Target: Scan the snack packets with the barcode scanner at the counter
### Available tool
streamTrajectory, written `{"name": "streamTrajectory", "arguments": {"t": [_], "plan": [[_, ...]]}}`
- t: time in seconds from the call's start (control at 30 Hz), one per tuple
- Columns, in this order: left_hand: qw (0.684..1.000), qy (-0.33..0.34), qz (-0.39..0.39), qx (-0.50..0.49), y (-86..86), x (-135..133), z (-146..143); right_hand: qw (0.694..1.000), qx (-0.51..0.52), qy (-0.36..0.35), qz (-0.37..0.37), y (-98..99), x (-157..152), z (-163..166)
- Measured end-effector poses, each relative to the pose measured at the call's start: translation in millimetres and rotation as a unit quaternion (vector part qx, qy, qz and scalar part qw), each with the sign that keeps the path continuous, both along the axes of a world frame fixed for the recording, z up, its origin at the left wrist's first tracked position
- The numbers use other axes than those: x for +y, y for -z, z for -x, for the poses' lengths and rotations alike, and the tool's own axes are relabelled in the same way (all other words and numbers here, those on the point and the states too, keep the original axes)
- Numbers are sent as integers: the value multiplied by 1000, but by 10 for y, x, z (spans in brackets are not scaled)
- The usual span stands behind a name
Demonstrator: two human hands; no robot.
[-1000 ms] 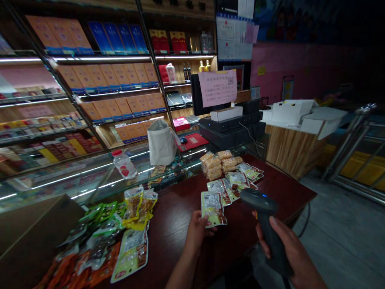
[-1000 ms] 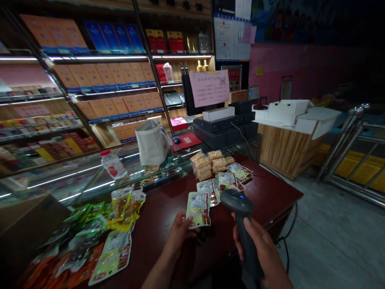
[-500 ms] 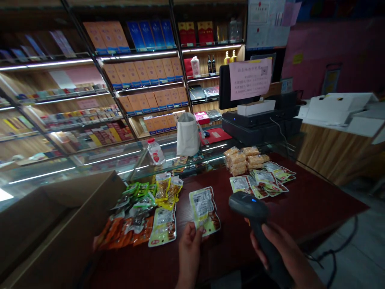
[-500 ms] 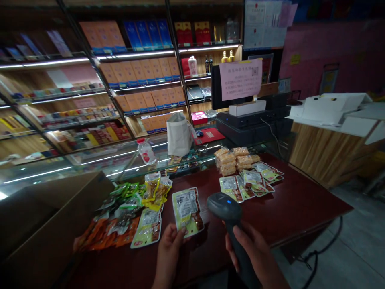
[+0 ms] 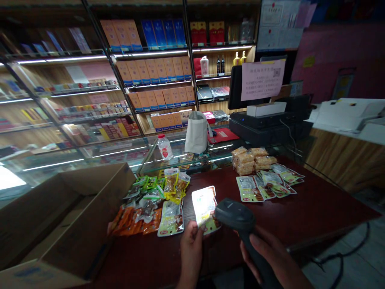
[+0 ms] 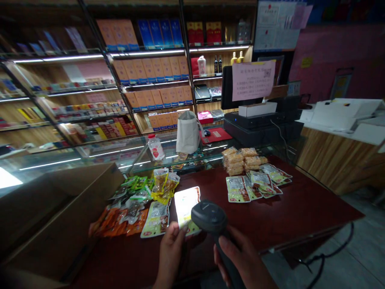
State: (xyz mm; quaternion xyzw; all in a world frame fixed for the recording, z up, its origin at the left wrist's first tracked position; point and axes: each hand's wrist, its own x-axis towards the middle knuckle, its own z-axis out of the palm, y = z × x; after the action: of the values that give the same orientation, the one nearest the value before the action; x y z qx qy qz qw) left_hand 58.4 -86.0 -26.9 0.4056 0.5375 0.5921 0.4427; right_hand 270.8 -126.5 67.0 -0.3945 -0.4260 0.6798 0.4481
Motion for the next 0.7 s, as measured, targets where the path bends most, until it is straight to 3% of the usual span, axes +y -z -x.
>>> {"name": "streamTrajectory", "arguments": {"t": [0.37, 0.53, 0.7], "plan": [[997, -13, 57, -54, -156, -92, 86, 1000, -3, -10, -5, 78, -42, -33], [988, -101, 83, -78, -273, -222, 467, 999, -11, 5, 35, 138, -54, -128], [976, -165, 110, -86, -266, -364, 893, 999, -18, 28, 29, 143, -34, -166]]}}
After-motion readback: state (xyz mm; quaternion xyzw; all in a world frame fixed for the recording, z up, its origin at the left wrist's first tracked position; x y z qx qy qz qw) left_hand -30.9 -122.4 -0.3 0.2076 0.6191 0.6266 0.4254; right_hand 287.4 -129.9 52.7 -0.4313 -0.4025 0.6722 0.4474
